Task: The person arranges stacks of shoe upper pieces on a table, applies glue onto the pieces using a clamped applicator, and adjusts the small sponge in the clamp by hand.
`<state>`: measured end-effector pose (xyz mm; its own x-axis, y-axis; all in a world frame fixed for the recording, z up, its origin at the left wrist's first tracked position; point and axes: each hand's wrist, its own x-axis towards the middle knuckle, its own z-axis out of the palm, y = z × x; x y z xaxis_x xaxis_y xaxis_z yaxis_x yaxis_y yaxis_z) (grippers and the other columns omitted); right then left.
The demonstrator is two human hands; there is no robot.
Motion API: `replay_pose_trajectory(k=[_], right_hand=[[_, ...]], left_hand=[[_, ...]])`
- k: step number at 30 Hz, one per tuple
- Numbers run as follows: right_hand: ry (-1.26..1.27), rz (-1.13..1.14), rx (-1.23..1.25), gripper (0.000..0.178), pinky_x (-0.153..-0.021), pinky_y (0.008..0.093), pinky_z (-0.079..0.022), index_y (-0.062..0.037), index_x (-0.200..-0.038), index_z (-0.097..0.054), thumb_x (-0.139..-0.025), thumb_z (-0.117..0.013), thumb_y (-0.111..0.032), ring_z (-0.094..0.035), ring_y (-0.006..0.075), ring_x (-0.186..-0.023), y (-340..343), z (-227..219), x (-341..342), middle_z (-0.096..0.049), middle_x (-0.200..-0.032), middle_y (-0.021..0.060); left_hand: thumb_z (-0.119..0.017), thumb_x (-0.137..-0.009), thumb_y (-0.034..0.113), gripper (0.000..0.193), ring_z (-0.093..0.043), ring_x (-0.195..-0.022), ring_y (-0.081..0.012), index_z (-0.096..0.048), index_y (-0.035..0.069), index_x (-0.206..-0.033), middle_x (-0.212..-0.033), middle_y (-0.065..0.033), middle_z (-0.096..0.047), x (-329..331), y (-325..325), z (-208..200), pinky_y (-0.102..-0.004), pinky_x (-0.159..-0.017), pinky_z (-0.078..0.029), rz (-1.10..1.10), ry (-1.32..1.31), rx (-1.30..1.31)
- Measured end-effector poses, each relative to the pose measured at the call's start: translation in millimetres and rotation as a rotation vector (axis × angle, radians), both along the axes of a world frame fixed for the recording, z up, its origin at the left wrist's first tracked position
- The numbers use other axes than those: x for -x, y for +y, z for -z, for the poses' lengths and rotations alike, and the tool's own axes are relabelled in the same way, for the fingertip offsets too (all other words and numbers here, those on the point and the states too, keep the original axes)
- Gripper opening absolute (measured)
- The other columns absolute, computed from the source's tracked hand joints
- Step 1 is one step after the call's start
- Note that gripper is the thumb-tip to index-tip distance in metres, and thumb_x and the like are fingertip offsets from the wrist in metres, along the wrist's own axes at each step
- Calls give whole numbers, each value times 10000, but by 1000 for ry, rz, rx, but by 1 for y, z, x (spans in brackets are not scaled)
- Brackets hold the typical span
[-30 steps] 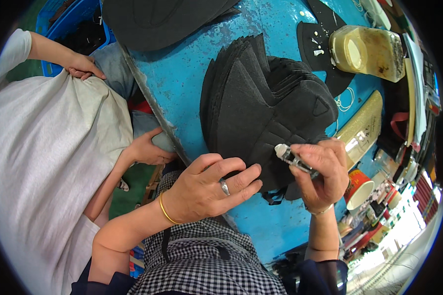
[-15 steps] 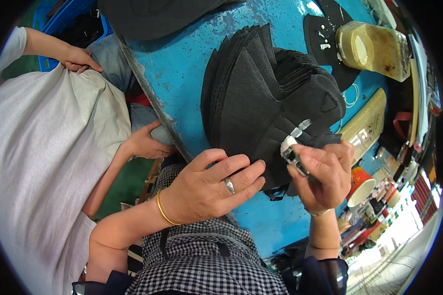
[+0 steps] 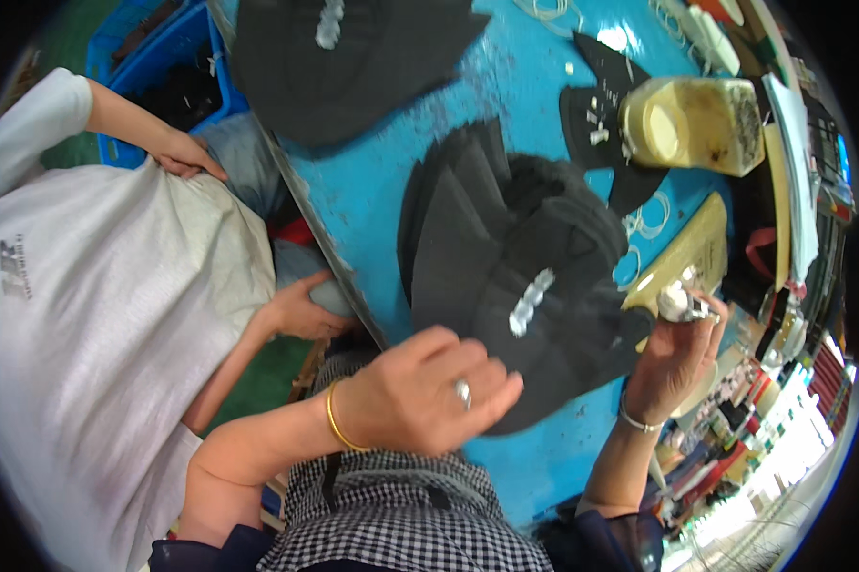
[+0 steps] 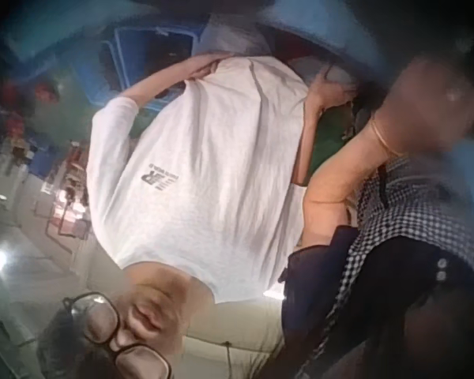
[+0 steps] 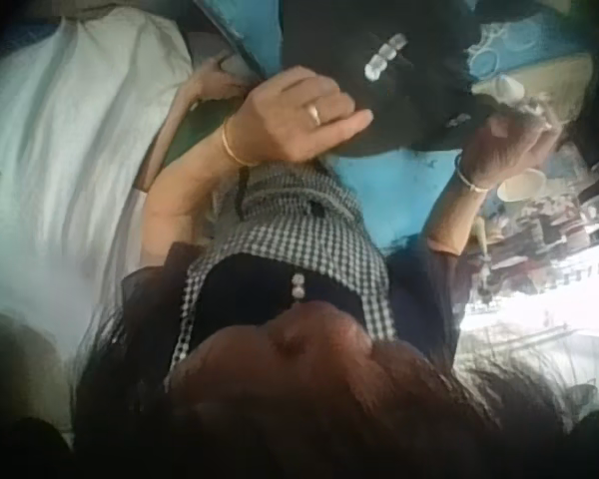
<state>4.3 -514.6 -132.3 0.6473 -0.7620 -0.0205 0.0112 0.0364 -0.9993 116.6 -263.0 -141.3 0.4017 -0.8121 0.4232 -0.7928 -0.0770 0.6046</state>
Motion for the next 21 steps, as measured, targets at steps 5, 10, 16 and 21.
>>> replay_pose_trajectory(k=[5,10,16,21], right_hand=[[-44,90,-112,199,-877,308,-452,-14,-1076,-518,-986,-532,-192,-557,155,-974,-5,-7,3,-561,-1063,93],[31,-43,-15,161,-839,311,-453,-13,-1034,-533,-932,-581,-127,-575,180,-913,15,0,-13,-601,-994,113],[145,-468,521,223,-779,325,-437,-37,-979,-587,-805,-724,-58,-579,208,-840,27,10,-16,-703,-947,126],[183,-670,768,355,-733,332,-414,-81,-963,-613,-676,-821,-62,-562,206,-764,47,11,-31,-725,-942,63]], left_hand=[[-648,-636,131,304,-479,-646,-129,-746,145,-924,-674,43,-435,-63,19,-25,-263,-594,-440,-128,-244,134],[-675,-623,56,360,-531,-732,-209,-737,192,-951,-781,-5,-535,-140,38,9,-360,-713,-410,-483,-334,3],[-761,-677,135,279,-599,-905,-237,-700,121,-948,-1036,-43,-638,-80,27,7,-354,-762,-477,-208,198,-67],[-742,-731,206,239,-586,-959,-157,-704,173,-964,-1125,12,-636,-8,18,22,-305,-789,-462,28,271,-128]])
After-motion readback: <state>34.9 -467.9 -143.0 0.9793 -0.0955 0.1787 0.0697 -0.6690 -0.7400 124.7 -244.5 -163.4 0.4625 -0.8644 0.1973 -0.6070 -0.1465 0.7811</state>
